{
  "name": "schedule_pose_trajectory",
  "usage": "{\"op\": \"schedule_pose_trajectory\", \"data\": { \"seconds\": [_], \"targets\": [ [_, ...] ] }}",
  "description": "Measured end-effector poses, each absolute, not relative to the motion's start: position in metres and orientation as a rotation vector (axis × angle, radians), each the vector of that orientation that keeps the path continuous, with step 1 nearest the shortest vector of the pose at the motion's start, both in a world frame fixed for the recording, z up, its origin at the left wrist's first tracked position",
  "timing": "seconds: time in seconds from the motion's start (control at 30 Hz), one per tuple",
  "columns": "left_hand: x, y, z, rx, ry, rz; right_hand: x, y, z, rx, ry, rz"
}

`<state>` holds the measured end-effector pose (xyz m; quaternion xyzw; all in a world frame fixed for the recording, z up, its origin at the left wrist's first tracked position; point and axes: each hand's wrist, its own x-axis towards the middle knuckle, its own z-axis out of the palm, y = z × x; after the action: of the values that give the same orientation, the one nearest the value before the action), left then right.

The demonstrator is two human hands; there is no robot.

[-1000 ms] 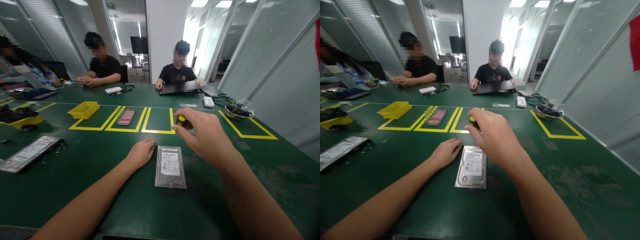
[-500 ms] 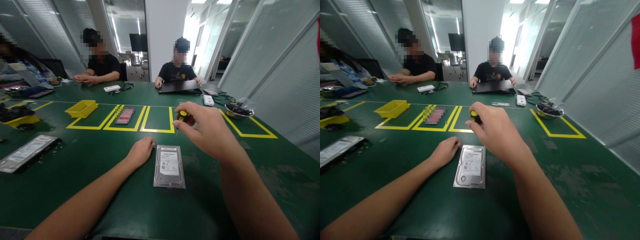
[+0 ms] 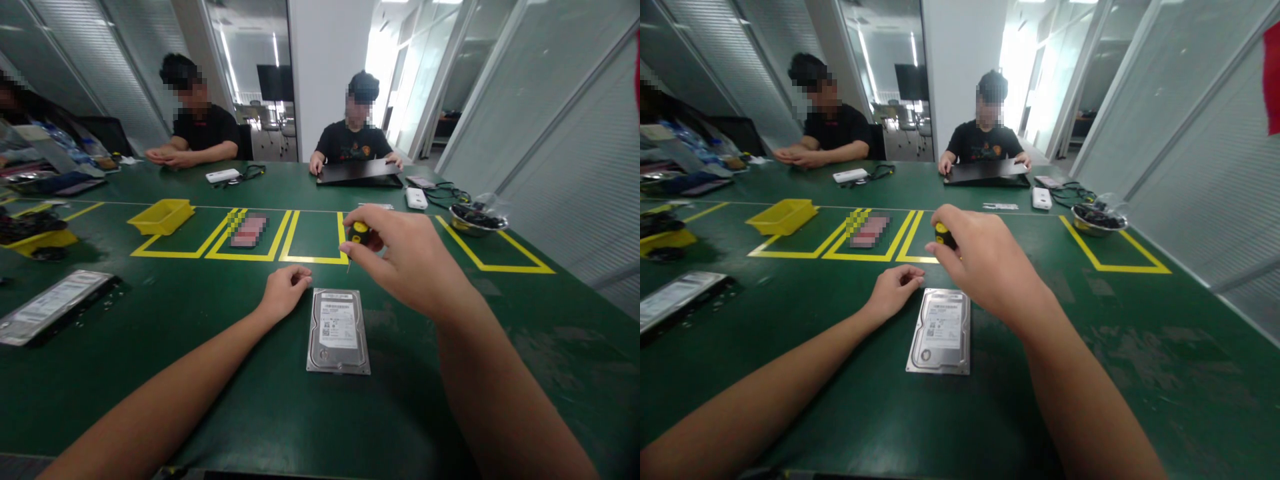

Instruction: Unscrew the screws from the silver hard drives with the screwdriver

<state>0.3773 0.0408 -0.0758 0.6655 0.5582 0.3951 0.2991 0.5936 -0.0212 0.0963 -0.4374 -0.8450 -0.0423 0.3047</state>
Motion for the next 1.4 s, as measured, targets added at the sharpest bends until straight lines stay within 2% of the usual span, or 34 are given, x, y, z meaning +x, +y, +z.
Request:
{"op": "schedule_pose_trajectory", "data": {
  "seconds": [0.43, 1.07, 1.4],
  "targets": [
    [0.38, 0.039, -0.068, 1.442, 1.17, 1.081, 0.592, -0.018, 0.093, -1.171, -2.279, -0.095],
    [0.362, 0.055, -0.07, 1.706, 1.021, 0.686, 0.593, -0.015, 0.091, -1.193, -2.297, -0.114],
    [0.366, 0.053, -0.066, 1.729, 1.009, 0.681, 0.591, -0.014, 0.091, -1.202, -2.309, -0.105]
  ]
}}
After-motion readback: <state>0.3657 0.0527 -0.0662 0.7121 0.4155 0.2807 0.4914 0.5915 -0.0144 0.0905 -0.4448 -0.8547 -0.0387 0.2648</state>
